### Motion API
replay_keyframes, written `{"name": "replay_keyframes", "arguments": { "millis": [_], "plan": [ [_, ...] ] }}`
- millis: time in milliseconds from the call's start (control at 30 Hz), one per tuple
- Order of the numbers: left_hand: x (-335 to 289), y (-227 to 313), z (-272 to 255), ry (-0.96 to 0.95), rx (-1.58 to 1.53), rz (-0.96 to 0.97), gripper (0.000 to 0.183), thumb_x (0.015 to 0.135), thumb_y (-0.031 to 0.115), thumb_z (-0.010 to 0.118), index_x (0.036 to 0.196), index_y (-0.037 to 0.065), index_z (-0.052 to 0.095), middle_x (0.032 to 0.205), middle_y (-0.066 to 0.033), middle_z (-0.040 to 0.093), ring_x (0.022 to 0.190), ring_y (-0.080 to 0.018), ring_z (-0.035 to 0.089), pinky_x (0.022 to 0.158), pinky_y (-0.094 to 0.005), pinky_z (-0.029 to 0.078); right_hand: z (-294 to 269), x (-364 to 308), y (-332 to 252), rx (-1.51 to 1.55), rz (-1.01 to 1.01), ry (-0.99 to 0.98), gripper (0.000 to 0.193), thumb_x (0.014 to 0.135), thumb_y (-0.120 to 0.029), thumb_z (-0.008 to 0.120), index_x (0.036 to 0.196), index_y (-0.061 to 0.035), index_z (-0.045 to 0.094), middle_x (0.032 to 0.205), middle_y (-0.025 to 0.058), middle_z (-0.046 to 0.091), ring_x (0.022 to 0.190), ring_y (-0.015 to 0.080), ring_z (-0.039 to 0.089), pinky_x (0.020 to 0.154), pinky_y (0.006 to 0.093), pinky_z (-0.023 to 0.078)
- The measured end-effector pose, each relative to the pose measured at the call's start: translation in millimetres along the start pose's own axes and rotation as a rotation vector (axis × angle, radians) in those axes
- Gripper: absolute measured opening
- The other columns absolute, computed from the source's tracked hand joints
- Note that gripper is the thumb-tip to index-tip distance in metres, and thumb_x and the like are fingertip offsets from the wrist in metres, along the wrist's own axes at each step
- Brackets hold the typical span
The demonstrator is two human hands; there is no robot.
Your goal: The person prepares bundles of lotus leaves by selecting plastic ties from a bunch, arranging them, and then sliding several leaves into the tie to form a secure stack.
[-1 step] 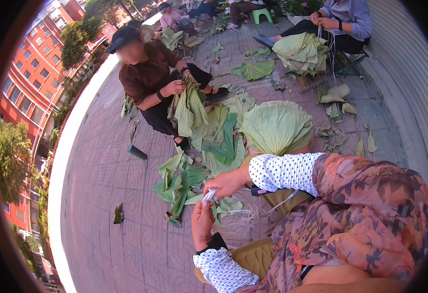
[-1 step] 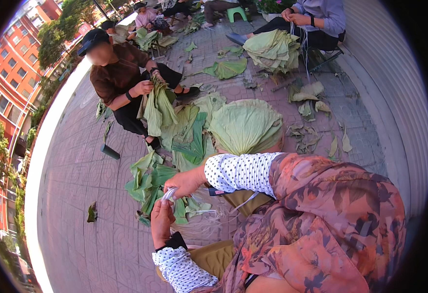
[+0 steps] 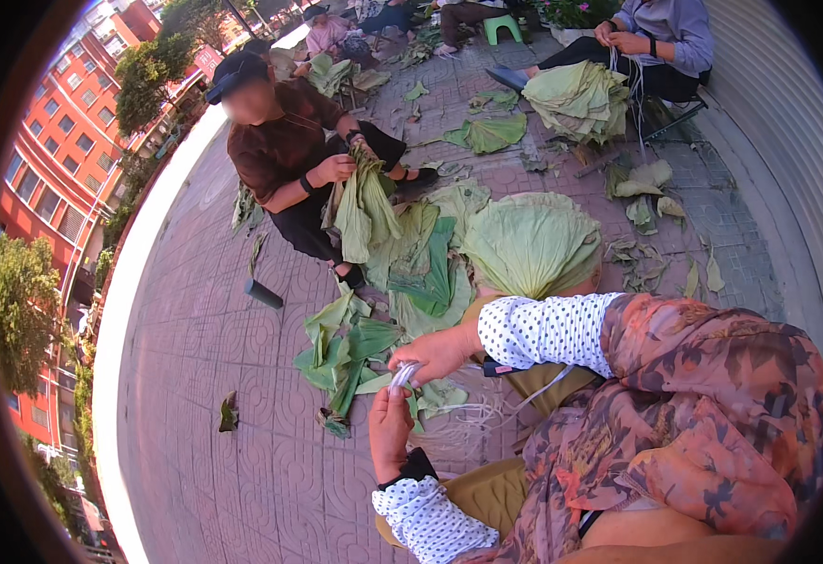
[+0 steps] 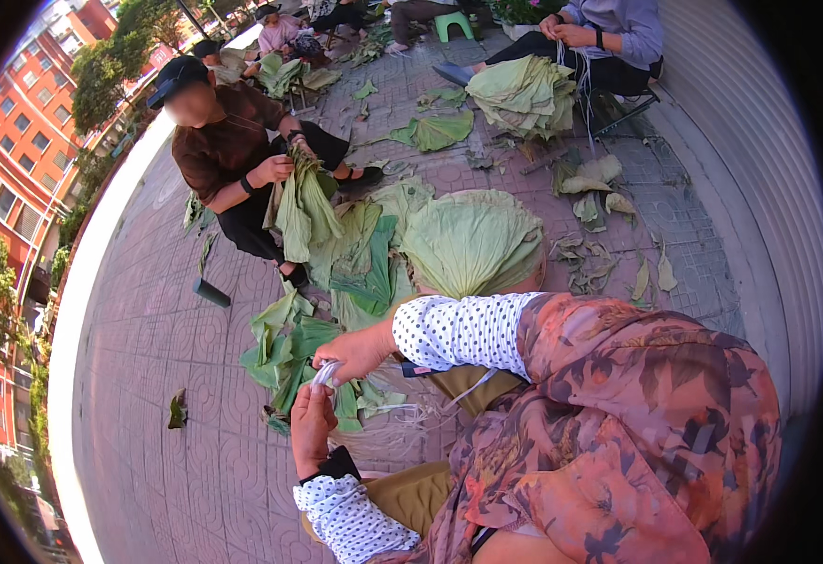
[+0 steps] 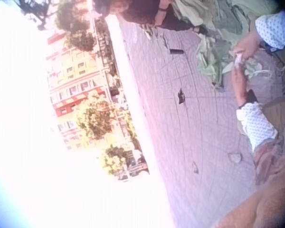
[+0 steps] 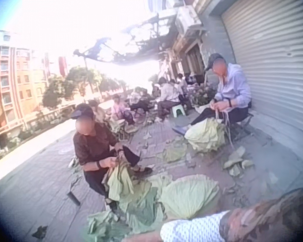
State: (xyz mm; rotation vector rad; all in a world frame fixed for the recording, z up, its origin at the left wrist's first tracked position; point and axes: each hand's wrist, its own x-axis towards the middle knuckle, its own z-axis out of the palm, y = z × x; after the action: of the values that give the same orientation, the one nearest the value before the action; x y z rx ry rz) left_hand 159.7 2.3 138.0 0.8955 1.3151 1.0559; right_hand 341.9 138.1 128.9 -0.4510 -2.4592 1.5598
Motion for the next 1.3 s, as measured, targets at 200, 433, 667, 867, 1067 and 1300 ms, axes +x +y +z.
{"name": "replay_keyframes", "arguments": {
  "millis": [200,433,667,867,1067,1300],
  "plan": [
    [8,-9,-1,0.009,0.282,-0.061,0.024,0.105,0.029,0.052,0.101,0.008,0.063,0.065,0.0089,0.045,0.054,-0.0021,0.036,0.048,-0.0213,0.029,12,-5,0,-0.422,-0.379,0.256,0.074,0.086,-0.021,0.073,0.147,0.0007,0.037,0.127,0.0233,0.061,0.121,0.0371,0.056,0.105,0.0454,0.042],
    [12,-14,5,-0.021,0.308,-0.055,0.024,0.105,0.032,0.053,0.099,0.011,0.062,0.063,0.0115,0.038,0.051,-0.0011,0.032,0.046,-0.0207,0.025,10,2,4,-0.196,-0.046,-0.173,0.05,0.093,-0.018,0.064,0.137,-0.0016,0.049,0.119,0.0222,0.064,0.109,0.0383,0.062,0.093,0.0454,0.047],
    [15,-20,-3,-0.041,0.293,-0.057,0.026,0.105,0.028,0.054,0.103,0.005,0.066,0.071,0.0082,0.052,0.061,-0.0021,0.041,0.054,-0.0209,0.032,12,6,7,-0.278,0.031,-0.202,0.03,0.096,-0.022,0.059,0.118,-0.0024,0.06,0.107,0.0205,0.068,0.1,0.0394,0.064,0.087,0.0467,0.049],
    [21,-27,-3,0.051,0.431,0.031,0.023,0.102,0.023,0.06,0.111,0.001,0.06,0.075,0.0043,0.058,0.068,-0.0057,0.048,0.059,-0.0229,0.038,11,4,0,-0.447,0.111,-0.186,0.028,0.096,-0.027,0.055,0.106,-0.0017,0.063,0.101,0.0218,0.069,0.095,0.0413,0.065,0.082,0.0491,0.05],
    [20,-15,4,0.21,0.536,0.313,0.034,0.095,0.018,0.069,0.12,0.001,0.054,0.098,-0.0071,0.061,0.091,-0.0149,0.056,0.081,-0.0295,0.045,13,13,9,-0.44,0.117,-0.047,0.028,0.094,-0.026,0.055,0.101,-0.0007,0.066,0.095,0.0215,0.069,0.09,0.0396,0.066,0.077,0.049,0.05],
    [8,-4,-3,0.557,0.708,0.79,0.014,0.101,0.014,0.06,0.108,0.003,0.062,0.105,-0.0071,0.064,0.096,-0.0178,0.057,0.088,-0.0326,0.046,-11,24,19,0.366,0.358,0.394,0.032,0.098,-0.027,0.053,0.106,0.0015,0.065,0.085,0.0167,0.067,0.08,0.0265,0.064,0.071,0.0411,0.048]
  ]
}}
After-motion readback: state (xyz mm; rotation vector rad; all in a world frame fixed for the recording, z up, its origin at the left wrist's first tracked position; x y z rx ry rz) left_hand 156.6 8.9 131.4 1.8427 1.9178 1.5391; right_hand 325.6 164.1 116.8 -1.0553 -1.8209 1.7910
